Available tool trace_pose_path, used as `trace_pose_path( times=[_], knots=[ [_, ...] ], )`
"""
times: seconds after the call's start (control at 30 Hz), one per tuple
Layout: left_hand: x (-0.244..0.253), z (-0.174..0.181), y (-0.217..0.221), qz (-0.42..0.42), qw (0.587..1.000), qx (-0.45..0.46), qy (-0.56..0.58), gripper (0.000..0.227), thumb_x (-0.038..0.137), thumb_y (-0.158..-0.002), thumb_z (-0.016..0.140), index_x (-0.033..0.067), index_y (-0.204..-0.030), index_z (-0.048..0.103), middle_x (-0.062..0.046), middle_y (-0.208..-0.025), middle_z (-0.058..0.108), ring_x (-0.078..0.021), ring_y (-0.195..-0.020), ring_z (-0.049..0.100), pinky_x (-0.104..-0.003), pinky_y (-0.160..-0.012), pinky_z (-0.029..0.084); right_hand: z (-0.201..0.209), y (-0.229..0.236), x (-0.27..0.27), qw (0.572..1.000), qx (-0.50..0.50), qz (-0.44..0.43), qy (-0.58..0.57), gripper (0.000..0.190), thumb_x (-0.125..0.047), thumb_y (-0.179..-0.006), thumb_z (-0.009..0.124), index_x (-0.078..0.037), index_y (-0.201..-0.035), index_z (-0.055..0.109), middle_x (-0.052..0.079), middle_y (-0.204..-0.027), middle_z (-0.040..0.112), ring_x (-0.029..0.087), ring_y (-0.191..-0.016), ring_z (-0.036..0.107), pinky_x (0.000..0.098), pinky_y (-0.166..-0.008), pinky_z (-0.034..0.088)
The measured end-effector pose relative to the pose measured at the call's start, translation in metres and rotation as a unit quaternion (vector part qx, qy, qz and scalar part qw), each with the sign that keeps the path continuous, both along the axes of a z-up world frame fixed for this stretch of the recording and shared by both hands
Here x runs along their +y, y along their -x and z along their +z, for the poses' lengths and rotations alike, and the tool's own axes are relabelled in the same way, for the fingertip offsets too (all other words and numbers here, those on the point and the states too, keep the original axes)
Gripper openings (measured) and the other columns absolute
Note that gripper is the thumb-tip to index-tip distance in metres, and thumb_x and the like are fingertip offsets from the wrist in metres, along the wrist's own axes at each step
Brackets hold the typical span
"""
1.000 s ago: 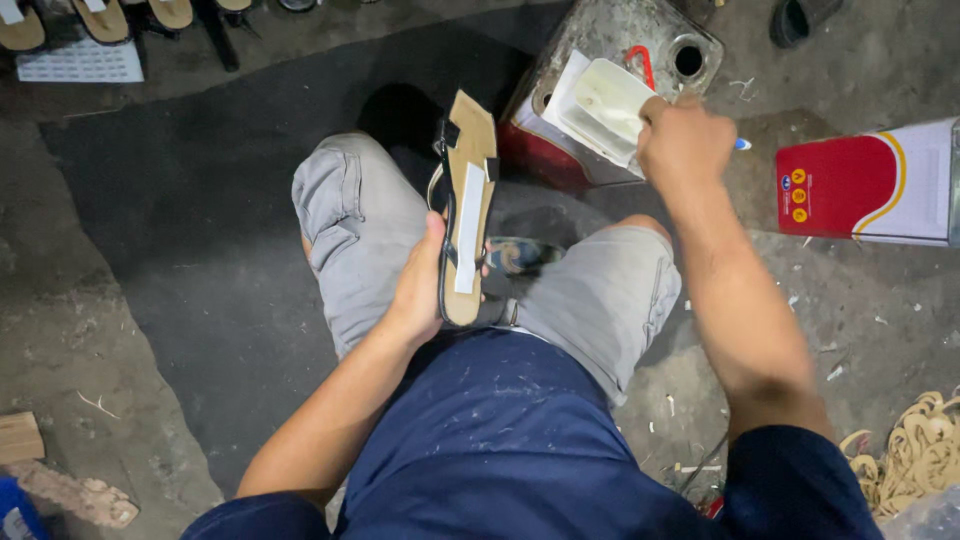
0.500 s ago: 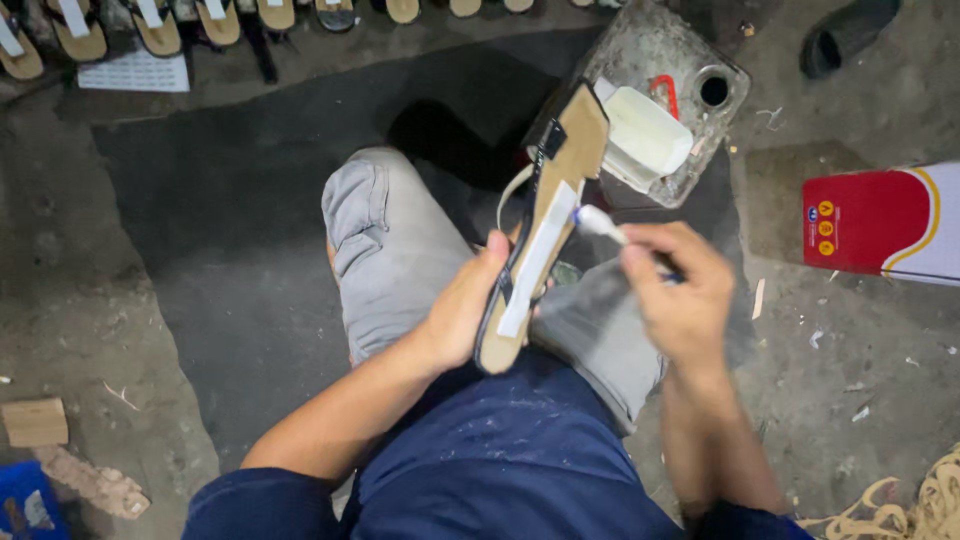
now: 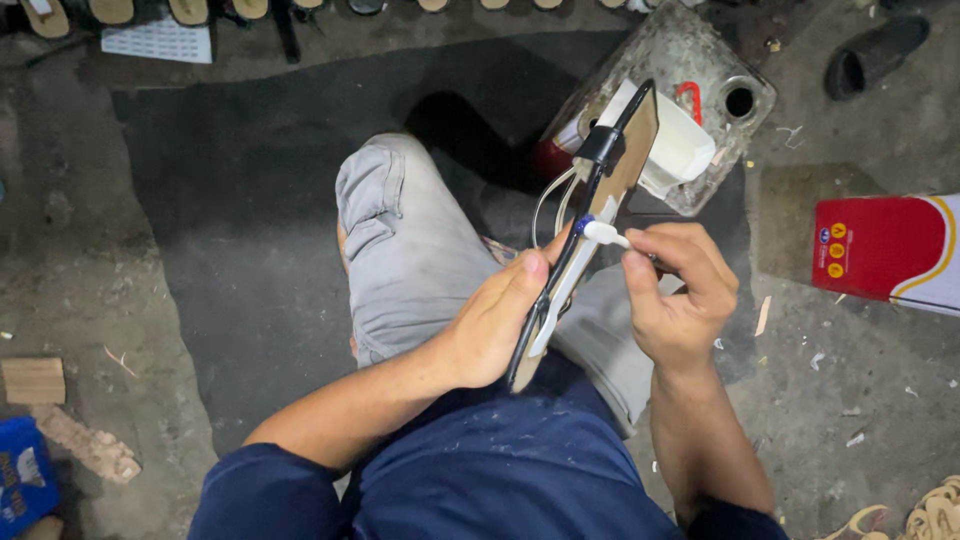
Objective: The person applies glue to the edges of wooden sandals using a toothbrush. They repeatedly dip the toothbrush into a container of glue and brush it along the strap and sole edges of multiple sandals, placing each finished sandal on a nearby rack.
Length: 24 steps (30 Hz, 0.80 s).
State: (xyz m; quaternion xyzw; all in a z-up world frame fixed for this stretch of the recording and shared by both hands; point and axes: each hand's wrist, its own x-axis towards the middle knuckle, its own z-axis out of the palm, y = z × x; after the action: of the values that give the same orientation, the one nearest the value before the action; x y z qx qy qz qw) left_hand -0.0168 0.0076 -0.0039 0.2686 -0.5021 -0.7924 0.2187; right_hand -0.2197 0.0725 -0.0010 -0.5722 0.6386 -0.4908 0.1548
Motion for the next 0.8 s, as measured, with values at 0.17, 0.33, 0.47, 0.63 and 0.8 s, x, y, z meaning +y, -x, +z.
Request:
trace_pose_path(
  times=[0.17, 0.33, 0.47, 0.63, 0.8],
  knots=[
    [0.000, 0.005, 0.000, 0.043, 0.993, -0.004, 0.107, 0.068, 0.048, -0.116, 0.016, 0.0036, -0.165, 0.031, -0.012, -0.123, 0.058, -0.0209, -0.113, 0.054, -0.032, -0.105, 0.042, 0.000, -0.008, 0.005, 1.000, -0.014, 0.013, 0.001, 0.016, 0.006, -0.095, 0.072, 0.000, -0.110, 0.070, 0.011, -0.103, 0.069, 0.012, -0.079, 0.063, 0.0214, -0.067, 0.048],
    [-0.001, 0.010, 0.002, 0.075, 0.982, -0.004, 0.172, 0.068, 0.047, -0.117, 0.014, -0.0001, -0.164, 0.029, -0.019, -0.147, 0.055, -0.0280, -0.133, 0.052, -0.037, -0.122, 0.033, 0.002, -0.018, 0.009, 1.000, -0.003, 0.016, -0.004, 0.015, 0.006, -0.094, 0.073, -0.001, -0.108, 0.070, 0.011, -0.100, 0.069, 0.014, -0.078, 0.062, 0.0231, -0.068, 0.048],
    [-0.002, 0.016, 0.000, 0.086, 0.978, -0.023, 0.188, 0.073, 0.051, -0.116, 0.011, 0.0000, -0.166, 0.028, -0.017, -0.141, 0.058, -0.0272, -0.127, 0.052, -0.037, -0.121, 0.034, 0.004, -0.023, 0.011, 0.999, 0.029, 0.031, 0.001, 0.015, 0.005, -0.090, 0.074, -0.001, -0.104, 0.070, 0.010, -0.095, 0.069, 0.017, -0.077, 0.060, 0.0261, -0.069, 0.046],
    [-0.003, 0.018, 0.002, 0.143, 0.962, 0.025, 0.231, 0.072, 0.053, -0.115, 0.011, -0.0037, -0.157, 0.025, -0.024, -0.151, 0.043, -0.0320, -0.137, 0.044, -0.040, -0.120, 0.028, 0.005, -0.033, 0.018, 0.999, -0.022, 0.048, -0.011, 0.014, 0.005, -0.094, 0.072, 0.001, -0.106, 0.068, 0.013, -0.100, 0.069, 0.020, -0.086, 0.067, 0.0271, -0.074, 0.051],
    [0.001, 0.014, 0.002, 0.141, 0.971, -0.010, 0.191, 0.075, 0.054, -0.117, 0.012, -0.0007, -0.167, 0.026, -0.013, -0.125, 0.060, -0.0226, -0.104, 0.054, -0.036, -0.110, 0.041, 0.006, -0.033, 0.021, 0.998, -0.043, 0.055, -0.010, 0.013, 0.005, -0.093, 0.071, 0.002, -0.105, 0.068, 0.016, -0.099, 0.069, 0.021, -0.087, 0.068, 0.0270, -0.077, 0.053]
  ],
)
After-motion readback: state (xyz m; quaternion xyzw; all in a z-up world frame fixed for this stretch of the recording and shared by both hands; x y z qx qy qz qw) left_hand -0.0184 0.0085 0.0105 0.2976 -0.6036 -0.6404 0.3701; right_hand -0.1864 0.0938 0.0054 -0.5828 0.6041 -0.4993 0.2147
